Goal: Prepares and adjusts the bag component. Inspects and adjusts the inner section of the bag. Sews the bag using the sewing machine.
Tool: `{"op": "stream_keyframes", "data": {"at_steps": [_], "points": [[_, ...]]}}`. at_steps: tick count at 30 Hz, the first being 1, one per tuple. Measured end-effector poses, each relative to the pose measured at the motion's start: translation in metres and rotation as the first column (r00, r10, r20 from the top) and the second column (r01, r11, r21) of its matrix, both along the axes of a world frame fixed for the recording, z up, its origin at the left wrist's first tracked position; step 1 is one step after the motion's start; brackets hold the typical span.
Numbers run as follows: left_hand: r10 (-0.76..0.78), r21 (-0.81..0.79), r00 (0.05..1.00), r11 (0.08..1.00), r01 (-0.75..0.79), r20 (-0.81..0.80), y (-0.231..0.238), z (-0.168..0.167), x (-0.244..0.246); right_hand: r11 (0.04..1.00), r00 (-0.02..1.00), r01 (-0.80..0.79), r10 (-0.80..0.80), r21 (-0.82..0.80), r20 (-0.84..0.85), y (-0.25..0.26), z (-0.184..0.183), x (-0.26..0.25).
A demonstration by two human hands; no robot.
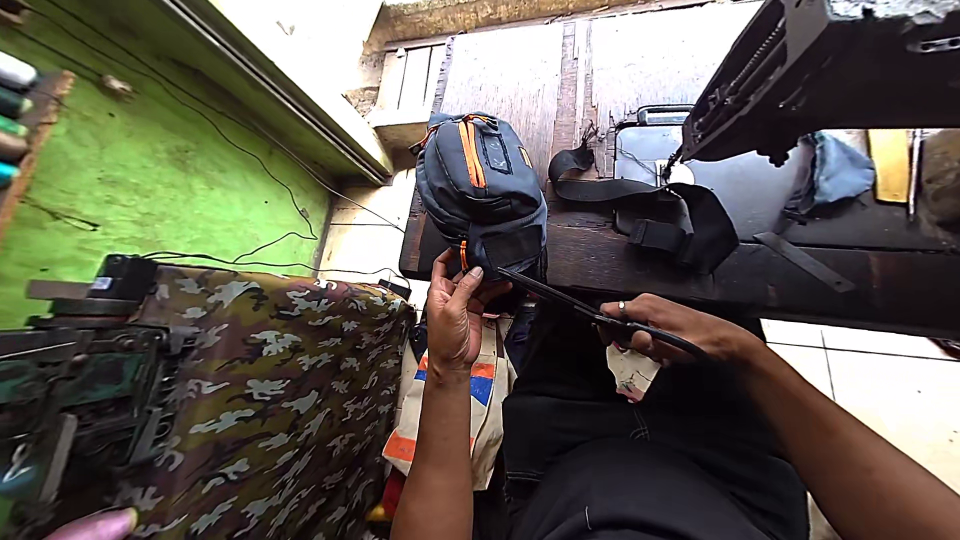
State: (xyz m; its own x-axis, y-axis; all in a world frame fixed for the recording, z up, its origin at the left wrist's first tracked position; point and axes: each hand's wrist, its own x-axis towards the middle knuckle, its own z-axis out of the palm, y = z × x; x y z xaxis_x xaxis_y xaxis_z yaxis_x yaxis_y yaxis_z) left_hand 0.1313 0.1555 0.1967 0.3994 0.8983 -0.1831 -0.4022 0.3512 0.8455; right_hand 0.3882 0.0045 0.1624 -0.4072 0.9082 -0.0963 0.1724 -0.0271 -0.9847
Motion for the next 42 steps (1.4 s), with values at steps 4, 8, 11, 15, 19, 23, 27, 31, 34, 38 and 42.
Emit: {"op": "stream_keyframes", "data": {"at_steps": [4, 8, 11, 15, 19, 23, 27, 31, 34, 38, 42], "points": [[0.014, -0.018, 1.0, 1.0, -0.014, 0.019, 0.002, -0.002, -0.002, 0.999, 0.999, -0.033, 0.033, -0.003, -0.008, 0.008, 0.0, 0.003], [0.004, 0.002, 1.0, 1.0, -0.004, 0.007, 0.003, -0.003, -0.004, 0.996, 0.997, -0.065, 0.063, -0.063, -0.04, 0.011, 0.002, 0.006], [-0.01, 0.008, 1.0, 1.0, 0.01, 0.002, 0.003, -0.003, -0.003, 0.994, 0.996, -0.074, 0.071, -0.075, -0.045, 0.013, 0.002, 0.006], [0.001, -0.013, 1.0, 1.0, -0.001, -0.006, 0.001, -0.002, 0.0, 0.994, 0.994, -0.077, 0.07, -0.077, -0.087, 0.018, 0.0, 0.003], [-0.003, -0.017, 1.0, 1.0, 0.003, 0.019, 0.001, -0.004, -0.001, 0.986, 0.981, -0.098, 0.072, -0.138, -0.181, 0.02, -0.001, 0.002], [-0.017, 0.001, 0.999, 1.0, 0.017, 0.031, 0.002, -0.005, -0.001, 0.969, 0.952, -0.137, 0.071, -0.206, -0.298, 0.021, -0.003, 0.001], [-0.024, 0.007, 0.999, 1.0, 0.024, 0.036, 0.001, -0.004, -0.001, 0.974, 0.948, -0.131, 0.067, -0.187, -0.312, 0.022, -0.003, -0.001], [-0.018, 0.0, 0.998, 1.0, 0.018, 0.062, 0.001, -0.004, 0.0, 0.985, 0.956, -0.091, 0.045, -0.148, -0.289, 0.022, -0.001, -0.004], [-0.018, -0.003, 0.998, 1.0, 0.018, 0.06, 0.001, -0.004, 0.001, 0.988, 0.962, -0.093, 0.056, -0.124, -0.269, 0.019, 0.0, -0.004], [0.025, -0.003, 0.999, 1.0, -0.024, 0.023, 0.0, -0.004, 0.002, 0.99, 0.988, -0.1, 0.087, -0.101, -0.124, 0.008, 0.008, -0.004], [0.15, -0.027, 0.988, 0.988, -0.151, -0.033, -0.003, -0.002, 0.01, 0.998, 0.998, -0.054, 0.053, 0.026, 0.044, -0.037, 0.012, 0.004]]}}
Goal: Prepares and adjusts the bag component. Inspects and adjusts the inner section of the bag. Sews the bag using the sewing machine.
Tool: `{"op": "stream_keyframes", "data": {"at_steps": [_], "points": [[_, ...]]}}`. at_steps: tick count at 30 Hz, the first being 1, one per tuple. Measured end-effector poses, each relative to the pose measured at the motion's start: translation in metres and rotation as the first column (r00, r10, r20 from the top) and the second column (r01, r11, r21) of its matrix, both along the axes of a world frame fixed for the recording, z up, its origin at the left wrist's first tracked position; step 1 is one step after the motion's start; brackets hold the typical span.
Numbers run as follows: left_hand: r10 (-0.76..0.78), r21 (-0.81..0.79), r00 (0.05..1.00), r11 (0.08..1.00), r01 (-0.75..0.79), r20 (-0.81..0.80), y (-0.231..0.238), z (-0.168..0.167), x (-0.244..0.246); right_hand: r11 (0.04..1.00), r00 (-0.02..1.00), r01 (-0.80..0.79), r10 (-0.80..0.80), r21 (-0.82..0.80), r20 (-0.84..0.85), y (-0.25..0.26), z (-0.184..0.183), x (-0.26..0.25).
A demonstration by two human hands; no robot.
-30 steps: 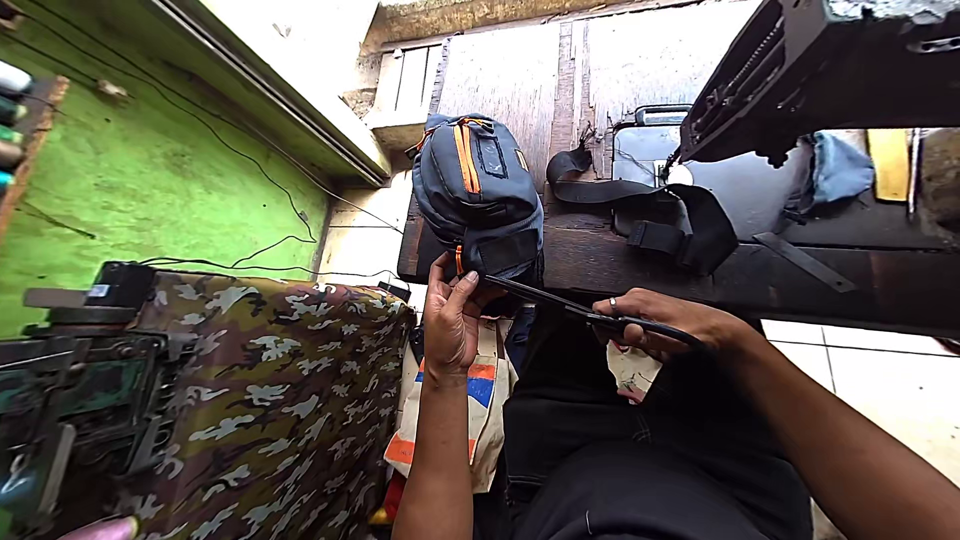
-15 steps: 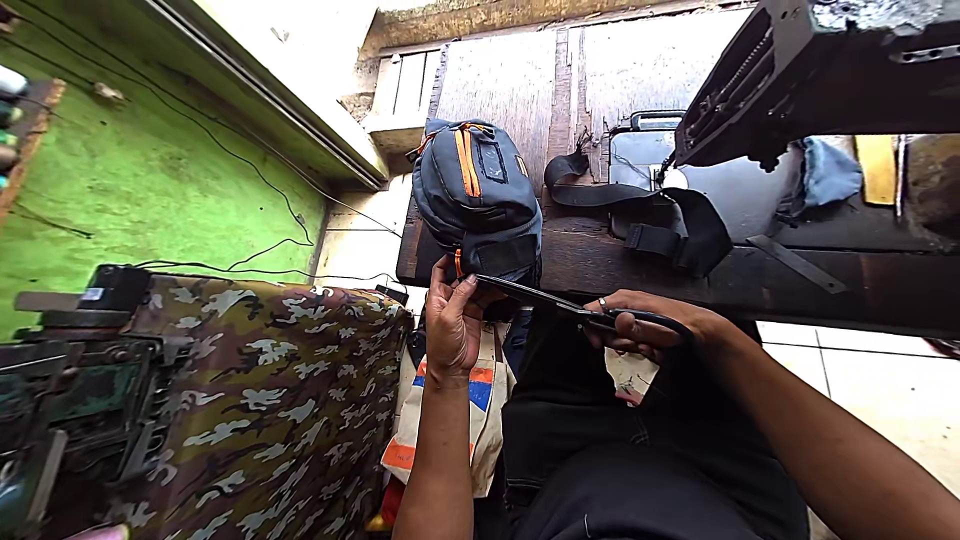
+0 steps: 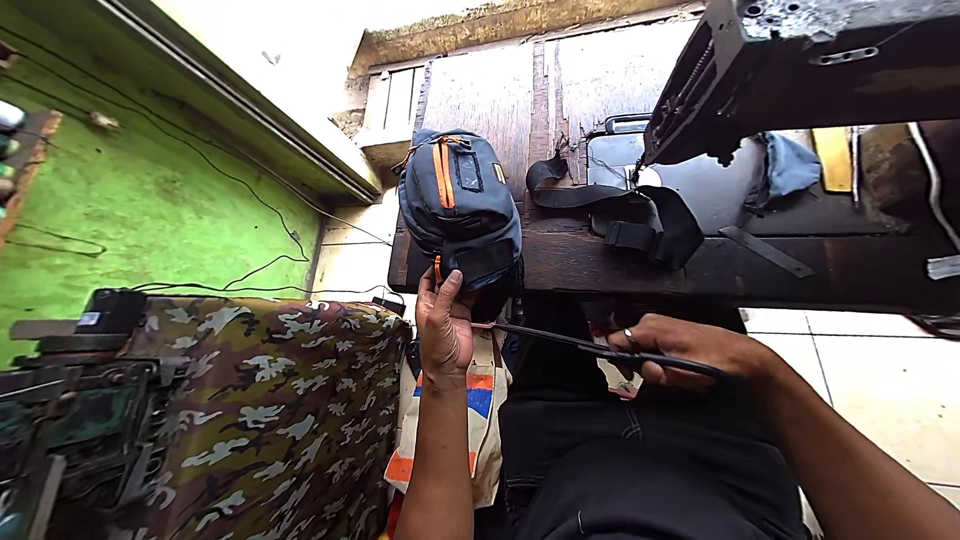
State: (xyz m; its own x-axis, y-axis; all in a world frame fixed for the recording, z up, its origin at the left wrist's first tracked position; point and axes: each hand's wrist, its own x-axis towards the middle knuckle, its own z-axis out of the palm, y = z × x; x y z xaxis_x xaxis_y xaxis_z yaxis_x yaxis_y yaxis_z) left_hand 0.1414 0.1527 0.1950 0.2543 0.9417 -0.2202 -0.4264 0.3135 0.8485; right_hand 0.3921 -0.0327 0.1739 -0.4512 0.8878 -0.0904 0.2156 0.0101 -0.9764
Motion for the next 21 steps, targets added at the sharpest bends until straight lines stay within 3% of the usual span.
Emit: {"op": "stream_keyframes", "data": {"at_steps": [4, 6, 8, 9, 11, 13, 18, 20, 21], "points": [[0.077, -0.054, 0.99, 0.995, -0.084, -0.118, 0.001, 0.004, 0.011, 0.952, 0.942, 0.296, -0.305, 0.082, 0.138, -0.087, 0.002, 0.02], [0.065, -0.058, 0.99, 0.996, -0.073, -0.128, 0.004, 0.005, 0.013, 0.824, 0.811, 0.566, -0.561, 0.02, 0.165, -0.135, 0.004, 0.031], [0.043, -0.068, 0.99, 0.996, -0.052, -0.135, 0.006, 0.005, 0.015, 0.585, 0.549, 0.811, -0.768, 0.015, 0.331, -0.169, 0.013, 0.041], [0.033, -0.077, 0.99, 0.996, -0.044, -0.14, 0.007, 0.006, 0.015, 0.482, 0.376, 0.869, -0.791, 0.113, 0.483, -0.176, 0.019, 0.047], [0.022, -0.093, 0.988, 0.995, -0.037, -0.152, 0.009, 0.007, 0.019, 0.365, 0.09, 0.884, -0.745, 0.291, 0.661, -0.174, 0.026, 0.064], [0.012, -0.1, 0.987, 0.995, -0.029, -0.16, 0.01, 0.008, 0.023, 0.282, -0.089, 0.883, -0.685, 0.375, 0.723, -0.164, 0.02, 0.087], [-0.023, -0.159, 0.997, 0.987, 0.012, -0.07, 0.013, 0.017, 0.023, 0.234, -0.183, 0.907, -0.533, 0.351, 0.826, -0.121, 0.017, 0.132], [-0.018, -0.204, 1.0, 0.979, 0.013, -0.022, 0.012, 0.025, 0.023, 0.257, -0.18, 0.873, -0.621, 0.415, 0.763, -0.109, 0.031, 0.115], [-0.02, -0.221, 1.0, 0.975, 0.022, 0.013, 0.011, 0.028, 0.022, 0.286, -0.107, 0.856, -0.717, 0.431, 0.688, -0.099, 0.043, 0.093]]}}
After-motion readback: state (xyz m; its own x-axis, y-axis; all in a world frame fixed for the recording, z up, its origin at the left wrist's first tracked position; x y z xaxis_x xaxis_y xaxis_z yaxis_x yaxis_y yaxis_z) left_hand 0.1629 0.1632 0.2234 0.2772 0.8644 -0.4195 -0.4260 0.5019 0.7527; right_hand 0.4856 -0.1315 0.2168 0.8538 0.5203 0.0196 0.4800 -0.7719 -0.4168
